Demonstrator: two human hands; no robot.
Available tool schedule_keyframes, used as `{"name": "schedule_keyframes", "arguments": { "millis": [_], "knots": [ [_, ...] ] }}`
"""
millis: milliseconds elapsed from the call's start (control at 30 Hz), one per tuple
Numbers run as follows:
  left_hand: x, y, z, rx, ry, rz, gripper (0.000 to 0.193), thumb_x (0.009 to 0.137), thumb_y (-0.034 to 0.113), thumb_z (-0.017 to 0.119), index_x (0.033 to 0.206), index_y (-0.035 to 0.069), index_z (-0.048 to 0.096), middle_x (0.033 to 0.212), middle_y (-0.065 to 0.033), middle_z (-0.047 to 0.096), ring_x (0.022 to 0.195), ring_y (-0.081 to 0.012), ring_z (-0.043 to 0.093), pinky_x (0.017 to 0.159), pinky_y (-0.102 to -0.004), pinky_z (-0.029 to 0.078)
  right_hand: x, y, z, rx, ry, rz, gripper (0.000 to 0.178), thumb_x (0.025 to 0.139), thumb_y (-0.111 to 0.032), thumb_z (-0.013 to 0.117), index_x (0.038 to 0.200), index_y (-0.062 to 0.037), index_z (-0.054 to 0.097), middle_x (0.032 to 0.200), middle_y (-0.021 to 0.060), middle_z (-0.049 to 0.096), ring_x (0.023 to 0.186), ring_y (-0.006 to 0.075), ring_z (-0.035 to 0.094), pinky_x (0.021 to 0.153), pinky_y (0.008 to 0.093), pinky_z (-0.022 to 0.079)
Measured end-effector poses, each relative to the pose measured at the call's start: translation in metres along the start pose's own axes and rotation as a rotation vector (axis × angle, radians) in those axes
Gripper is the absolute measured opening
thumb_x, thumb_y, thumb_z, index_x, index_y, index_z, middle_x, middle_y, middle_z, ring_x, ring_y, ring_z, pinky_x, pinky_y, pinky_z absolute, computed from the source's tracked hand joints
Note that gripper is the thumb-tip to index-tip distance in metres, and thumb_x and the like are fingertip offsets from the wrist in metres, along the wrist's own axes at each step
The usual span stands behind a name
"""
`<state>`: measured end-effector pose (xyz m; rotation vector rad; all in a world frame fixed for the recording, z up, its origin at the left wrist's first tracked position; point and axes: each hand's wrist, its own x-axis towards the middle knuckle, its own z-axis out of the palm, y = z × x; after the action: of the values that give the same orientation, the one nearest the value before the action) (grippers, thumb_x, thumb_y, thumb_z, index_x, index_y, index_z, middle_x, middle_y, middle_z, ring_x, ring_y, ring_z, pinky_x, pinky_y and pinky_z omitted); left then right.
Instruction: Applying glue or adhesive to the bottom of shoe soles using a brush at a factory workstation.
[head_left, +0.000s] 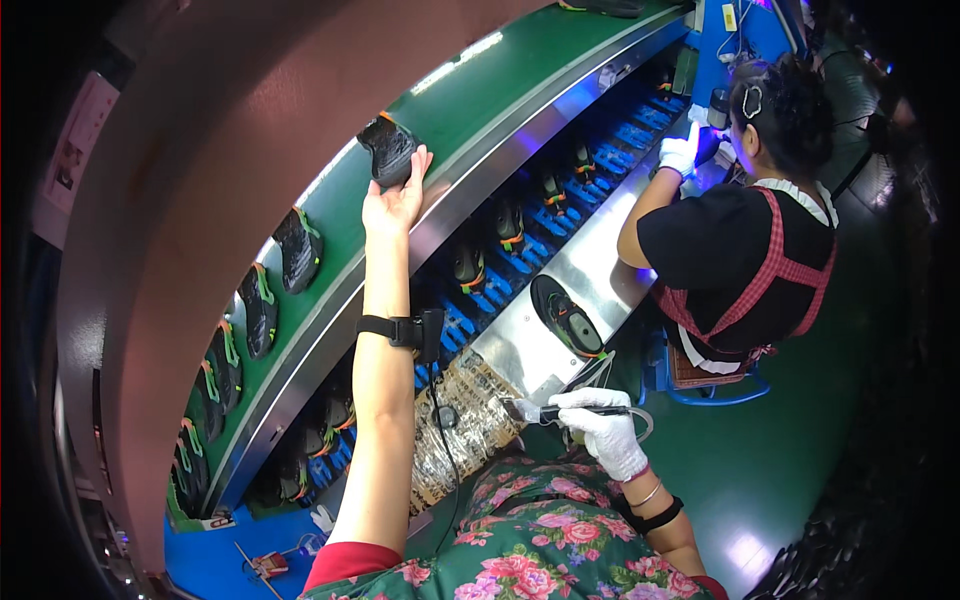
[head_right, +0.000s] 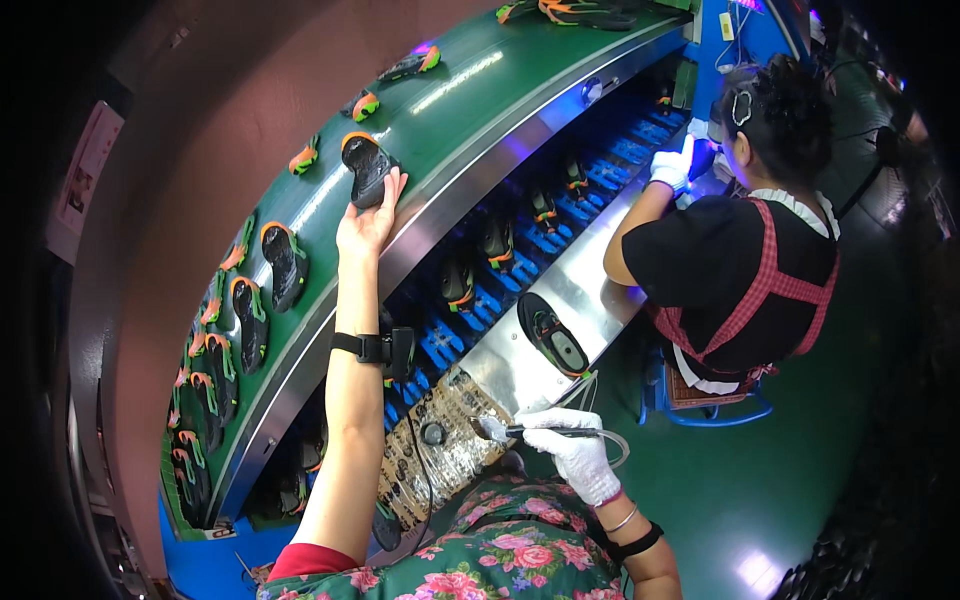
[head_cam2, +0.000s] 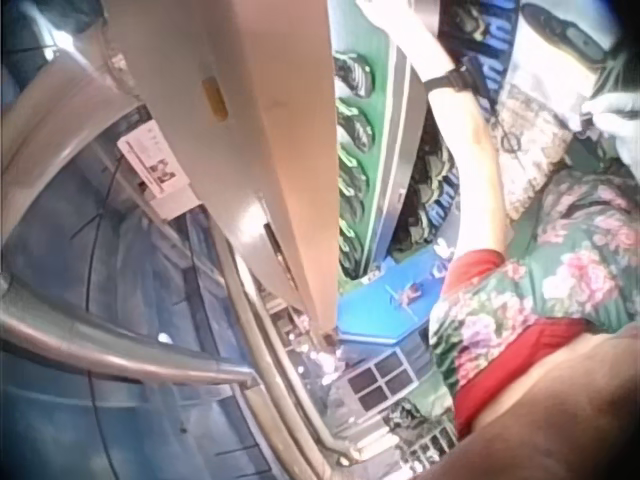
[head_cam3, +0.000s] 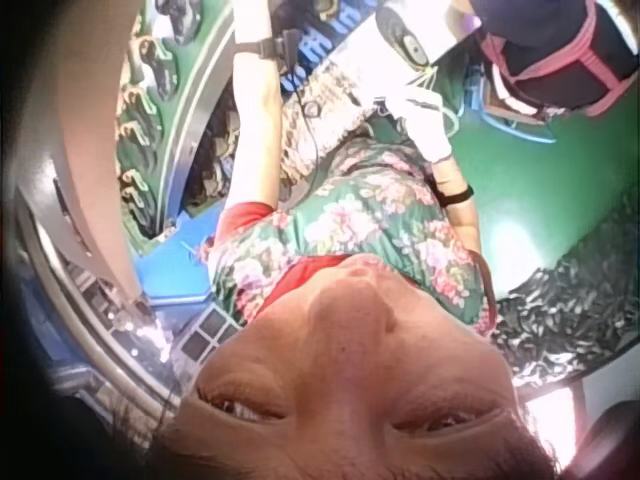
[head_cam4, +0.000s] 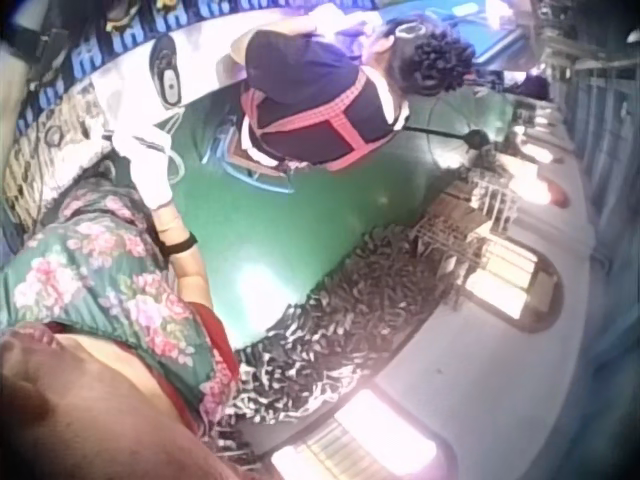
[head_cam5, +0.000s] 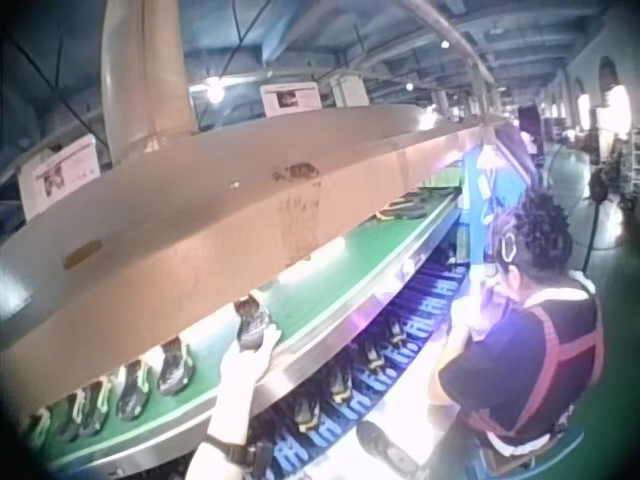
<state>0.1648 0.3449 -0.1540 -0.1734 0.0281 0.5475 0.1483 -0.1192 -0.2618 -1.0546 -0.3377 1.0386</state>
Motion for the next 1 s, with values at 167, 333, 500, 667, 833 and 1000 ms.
{"name": "schedule_keyframes", "arguments": {
  "millis": [167,333,500,667,833,1000],
  "knots": [
    [-0.009,-0.036,0.011,0.087,0.082,0.057,0.090,0.105,0.061,0.031,0.159,-0.006,0.008,0.165,-0.0287,0.015,0.154,-0.0438,0.015,0.123,-0.0588,0.029,-0.003,0.009,0.000,0.059,0.064,-0.017,0.017,0.085,0.002,0.073,0.101,0.0022,0.078,0.094,0.0077,0.077,0.085,0.0113,0.068,0.074,0.0245,0.053],
    [-0.041,-0.038,0.010,0.684,0.198,-0.064,0.080,0.101,0.040,0.059,0.152,-0.011,0.025,0.154,-0.0298,0.037,0.139,-0.0430,0.045,0.112,-0.0499,0.046,-0.005,0.018,0.011,0.268,0.061,0.064,0.018,0.084,0.004,0.073,0.101,0.0026,0.077,0.094,0.0085,0.076,0.074,0.0110,0.065,0.065,0.0243,0.050],
    [-0.026,-0.055,0.017,1.322,0.136,-0.030,0.056,0.096,0.031,0.067,0.138,-0.002,0.052,0.130,-0.0222,0.059,0.113,-0.0350,0.066,0.093,-0.0406,0.056,-0.009,0.018,0.029,0.295,0.044,0.026,0.020,0.083,0.004,0.070,0.103,0.0041,0.077,0.093,0.0113,0.077,0.071,0.0109,0.064,0.064,0.0224,0.050],
    [0.011,-0.110,0.049,1.687,0.027,-0.228,0.059,0.096,0.035,0.067,0.143,0.001,0.052,0.124,-0.0161,0.063,0.107,-0.0236,0.067,0.088,-0.0327,0.055,0.001,0.023,0.042,0.147,0.092,-0.011,0.021,0.087,0.001,0.072,0.107,0.0013,0.078,0.092,0.0046,0.077,0.075,0.0077,0.063,0.068,0.0203,0.049],
    [0.097,-0.147,0.065,2.417,-0.284,-0.255,0.066,0.093,0.038,0.072,0.148,0.007,0.051,0.121,-0.0111,0.064,0.104,-0.0171,0.065,0.087,-0.0303,0.053,0.049,0.026,0.038,0.086,0.029,-0.093,0.020,0.089,-0.002,0.076,0.108,0.0018,0.077,0.098,0.0065,0.077,0.086,0.0092,0.069,0.076,0.0223,0.054],
    [0.219,-0.198,0.059,2.948,-0.536,-0.050,0.077,0.088,0.046,0.075,0.150,0.008,0.049,0.133,-0.0216,0.062,0.119,-0.0314,0.062,0.105,-0.0408,0.047,0.103,0.025,0.025,-0.014,-0.077,-0.043,0.020,0.089,-0.008,0.077,0.108,-0.0028,0.078,0.100,0.0037,0.077,0.087,0.0069,0.067,0.078,0.0204,0.053]
  ]
}}
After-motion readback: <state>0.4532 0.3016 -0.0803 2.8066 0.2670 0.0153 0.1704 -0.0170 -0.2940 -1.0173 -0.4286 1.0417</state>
